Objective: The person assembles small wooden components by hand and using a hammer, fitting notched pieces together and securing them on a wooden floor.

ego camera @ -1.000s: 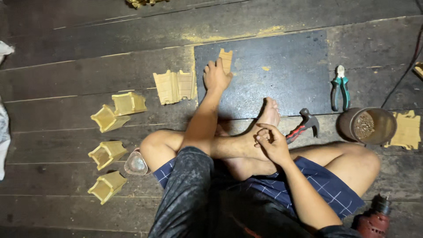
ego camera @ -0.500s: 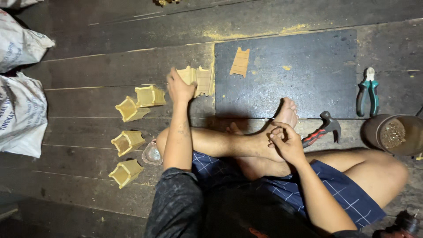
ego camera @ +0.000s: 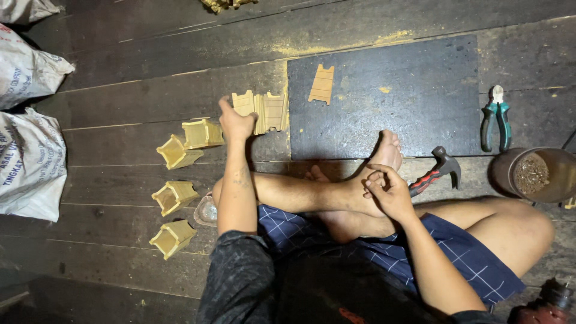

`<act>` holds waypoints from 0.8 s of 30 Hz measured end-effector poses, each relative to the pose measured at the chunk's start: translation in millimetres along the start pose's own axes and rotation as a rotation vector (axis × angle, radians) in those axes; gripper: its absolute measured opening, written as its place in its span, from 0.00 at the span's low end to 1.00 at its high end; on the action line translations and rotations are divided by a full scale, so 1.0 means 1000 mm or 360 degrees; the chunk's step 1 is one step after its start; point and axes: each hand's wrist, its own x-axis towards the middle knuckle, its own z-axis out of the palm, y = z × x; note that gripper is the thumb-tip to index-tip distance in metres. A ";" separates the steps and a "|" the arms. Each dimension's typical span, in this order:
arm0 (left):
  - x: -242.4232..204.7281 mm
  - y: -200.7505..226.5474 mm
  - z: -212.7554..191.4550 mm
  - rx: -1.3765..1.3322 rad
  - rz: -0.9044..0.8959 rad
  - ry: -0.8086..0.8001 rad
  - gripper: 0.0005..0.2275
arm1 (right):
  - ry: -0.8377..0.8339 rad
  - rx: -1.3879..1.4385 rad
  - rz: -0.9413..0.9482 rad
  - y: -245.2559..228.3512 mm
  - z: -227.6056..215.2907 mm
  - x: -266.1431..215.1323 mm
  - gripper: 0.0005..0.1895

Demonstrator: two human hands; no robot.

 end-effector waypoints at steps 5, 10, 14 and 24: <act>-0.003 -0.030 -0.004 -0.1130 0.0090 -0.0156 0.46 | 0.0001 0.0016 0.0024 -0.006 0.001 0.000 0.23; 0.003 -0.054 -0.010 -0.1454 0.0065 -0.0223 0.48 | 0.0000 0.0002 0.0041 -0.001 0.002 -0.001 0.24; 0.013 -0.057 -0.012 -0.1349 0.0081 -0.0188 0.48 | 0.0018 0.0007 0.0060 0.002 0.002 -0.001 0.24; 0.026 -0.035 0.019 0.0034 -0.0140 0.0041 0.35 | 0.0023 0.0022 0.0075 -0.002 0.003 -0.001 0.23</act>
